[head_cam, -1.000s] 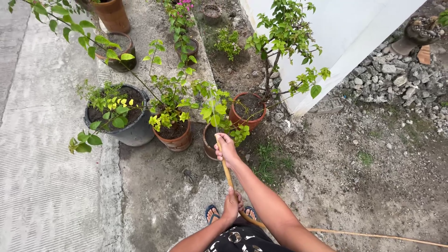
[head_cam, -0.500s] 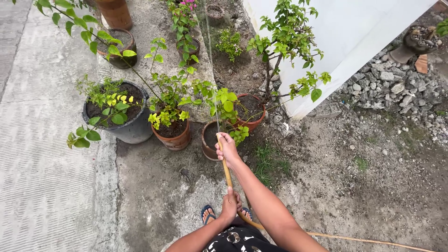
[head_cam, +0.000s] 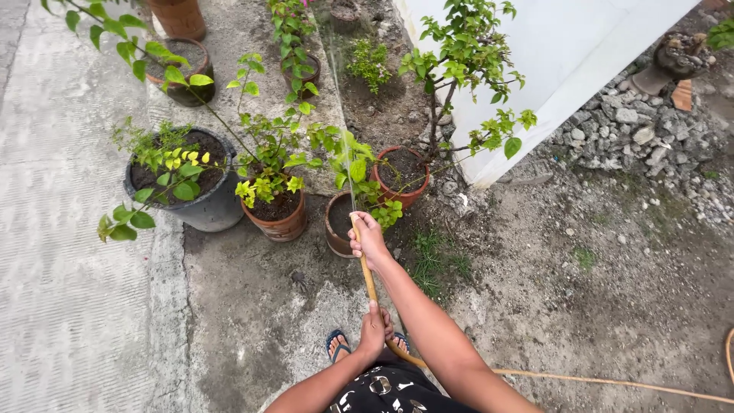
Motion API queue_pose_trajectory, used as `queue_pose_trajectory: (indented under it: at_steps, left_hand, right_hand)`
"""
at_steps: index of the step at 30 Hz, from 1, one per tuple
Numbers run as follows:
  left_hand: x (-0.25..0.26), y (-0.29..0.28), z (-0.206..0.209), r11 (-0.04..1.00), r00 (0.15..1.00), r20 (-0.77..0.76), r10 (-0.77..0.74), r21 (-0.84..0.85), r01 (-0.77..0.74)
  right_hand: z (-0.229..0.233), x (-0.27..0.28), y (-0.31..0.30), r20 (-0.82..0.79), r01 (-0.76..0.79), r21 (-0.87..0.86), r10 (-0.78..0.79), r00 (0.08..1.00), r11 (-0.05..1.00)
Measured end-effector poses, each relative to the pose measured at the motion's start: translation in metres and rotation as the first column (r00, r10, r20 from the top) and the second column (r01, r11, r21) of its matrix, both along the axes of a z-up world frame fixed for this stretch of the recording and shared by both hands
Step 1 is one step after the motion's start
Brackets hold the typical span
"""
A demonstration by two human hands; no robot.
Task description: Watering several potted plants in an outdoor garden area using a garden hose.
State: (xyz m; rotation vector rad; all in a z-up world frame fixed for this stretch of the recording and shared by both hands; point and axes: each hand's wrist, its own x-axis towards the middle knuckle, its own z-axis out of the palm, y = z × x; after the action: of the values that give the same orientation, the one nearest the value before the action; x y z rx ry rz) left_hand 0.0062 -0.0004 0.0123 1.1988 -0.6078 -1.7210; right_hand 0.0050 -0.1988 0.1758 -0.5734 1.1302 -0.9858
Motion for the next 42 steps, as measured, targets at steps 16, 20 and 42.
queue_pose_trajectory:
  at_steps: [16, 20, 42]
  left_hand:
    - [-0.008, 0.018, -0.04, 0.994, 0.995, 0.006, -0.103, -0.031, 0.103]
    - [-0.012, 0.015, -0.033, 0.993, 0.992, 0.019, -0.121, -0.011, 0.121]
    - [0.001, -0.014, 0.008, 1.0, 0.997, 0.076, 0.018, 0.012, -0.019]
  right_hand:
    - [-0.008, -0.023, 0.019, -0.006, 0.038, 0.039, -0.038, 0.999, 0.998]
    - [-0.018, -0.03, 0.038, 0.013, 0.113, -0.037, -0.113, 0.994, 0.993]
    - [-0.06, -0.022, 0.077, -0.008, 0.045, -0.021, -0.045, 0.999, 0.999]
